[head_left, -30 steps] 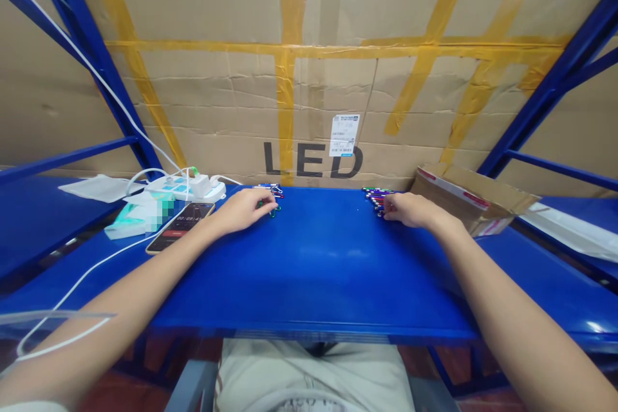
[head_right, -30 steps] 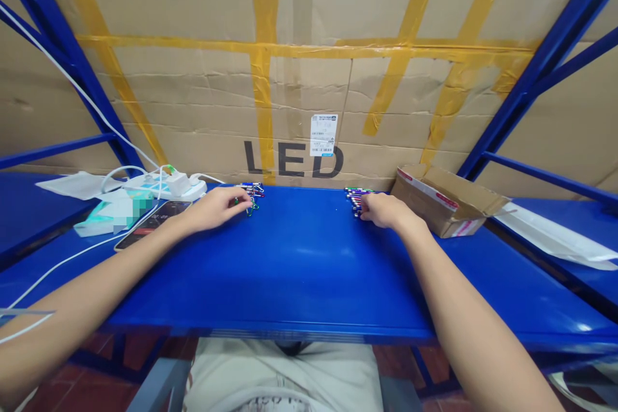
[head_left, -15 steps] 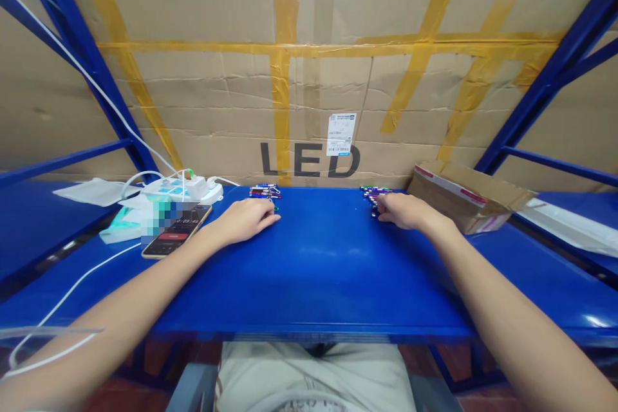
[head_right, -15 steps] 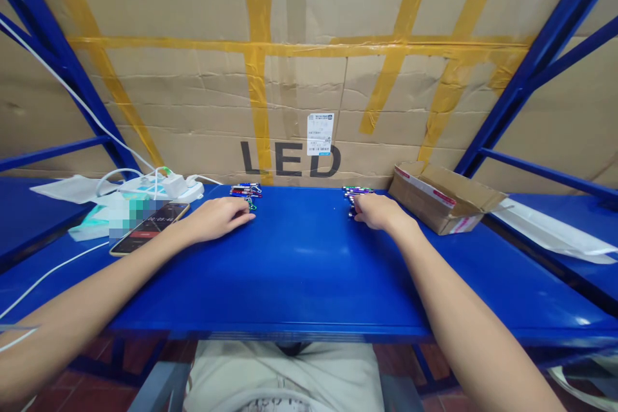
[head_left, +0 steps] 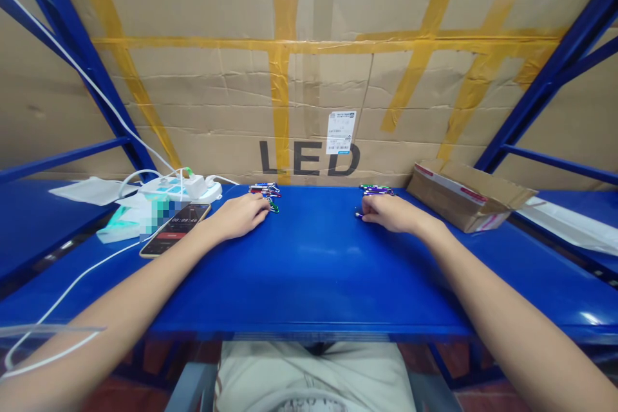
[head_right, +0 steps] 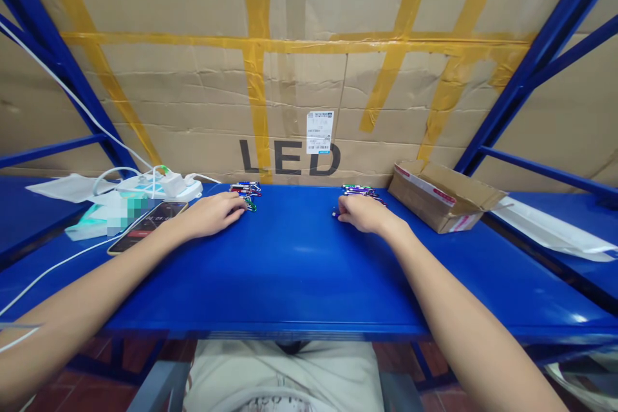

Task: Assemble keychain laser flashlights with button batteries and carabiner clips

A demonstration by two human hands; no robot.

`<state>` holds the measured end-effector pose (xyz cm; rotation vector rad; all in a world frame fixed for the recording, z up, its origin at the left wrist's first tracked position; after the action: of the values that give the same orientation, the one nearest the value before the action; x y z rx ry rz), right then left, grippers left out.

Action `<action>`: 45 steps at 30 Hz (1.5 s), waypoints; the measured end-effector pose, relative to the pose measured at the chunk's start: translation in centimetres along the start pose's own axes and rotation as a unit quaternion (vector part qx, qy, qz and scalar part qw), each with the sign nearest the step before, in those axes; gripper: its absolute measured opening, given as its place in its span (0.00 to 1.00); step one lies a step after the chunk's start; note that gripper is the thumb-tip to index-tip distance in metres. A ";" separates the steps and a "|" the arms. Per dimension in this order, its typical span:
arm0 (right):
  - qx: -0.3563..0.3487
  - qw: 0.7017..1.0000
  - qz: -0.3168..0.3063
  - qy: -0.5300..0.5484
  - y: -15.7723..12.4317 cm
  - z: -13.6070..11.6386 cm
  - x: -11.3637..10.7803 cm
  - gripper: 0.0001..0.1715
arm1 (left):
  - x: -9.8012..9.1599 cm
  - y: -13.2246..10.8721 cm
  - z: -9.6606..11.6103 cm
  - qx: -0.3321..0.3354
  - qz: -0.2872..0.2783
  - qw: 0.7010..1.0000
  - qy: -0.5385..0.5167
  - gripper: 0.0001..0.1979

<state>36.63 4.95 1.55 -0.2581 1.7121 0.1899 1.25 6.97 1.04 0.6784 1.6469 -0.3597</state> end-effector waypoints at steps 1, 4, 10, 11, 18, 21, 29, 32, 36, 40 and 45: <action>-0.001 1.000 0.002 0.002 0.0 -0.2 0.0 0.03 | 0.0 0.0 -0.1 -0.001 -0.002 1.000 0.002 0.17; 0.000 1.000 0.009 0.003 0.0 -0.5 0.0 0.03 | 0.0 0.0 -0.2 -0.005 -0.006 1.000 0.006 0.17; -0.024 0.999 0.000 0.021 0.1 -1.2 0.5 0.02 | -0.3 -0.1 -0.3 -0.012 -0.004 1.000 0.010 0.17; -0.030 0.999 -0.003 0.030 0.0 -1.3 0.5 0.02 | -0.5 -0.1 -0.2 -0.010 0.003 1.000 0.008 0.17; -0.008 0.998 -0.057 0.040 -0.6 -0.5 0.2 0.04 | -1.2 -0.1 1.4 0.017 0.055 0.994 -0.091 0.15; -0.009 0.997 -0.069 0.026 -0.7 -0.4 0.1 0.02 | -1.1 -0.1 2.2 0.035 0.059 0.990 -0.124 0.15; -0.133 0.986 0.022 0.096 -0.6 -5.7 1.5 0.06 | -1.2 -0.2 4.4 0.047 0.060 0.972 -0.221 0.16; -0.186 0.970 0.058 0.145 -1.2 -8.6 2.0 0.07 | -1.1 -0.1 5.5 0.046 0.064 0.960 -0.269 0.18; -0.239 0.948 0.058 0.204 -2.2 -11.2 2.4 0.08 | -1.1 -0.1 6.5 0.060 0.060 0.943 -0.322 0.20; -0.257 0.932 0.055 0.249 -2.6 -11.7 2.2 0.08 | -1.5 -0.1 7.2 0.093 0.064 0.930 -0.350 0.17; -0.256 0.918 0.062 0.297 -2.4 -11.7 2.0 0.10 | -2.0 -0.1 7.2 0.109 0.099 0.927 -0.345 0.14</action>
<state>25.92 -0.66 1.45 -0.6464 2.2636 0.7191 7.02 2.19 1.52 0.7648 0.8682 -0.5649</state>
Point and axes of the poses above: each hand's wrist, its own y-axis towards the middle knuckle, its own x-axis out of the palm, z = x × y, the point moved 6 cm from there along y, towards the middle knuckle, and after that the axes turned 7 degrees about y, right-handed, at the moved point
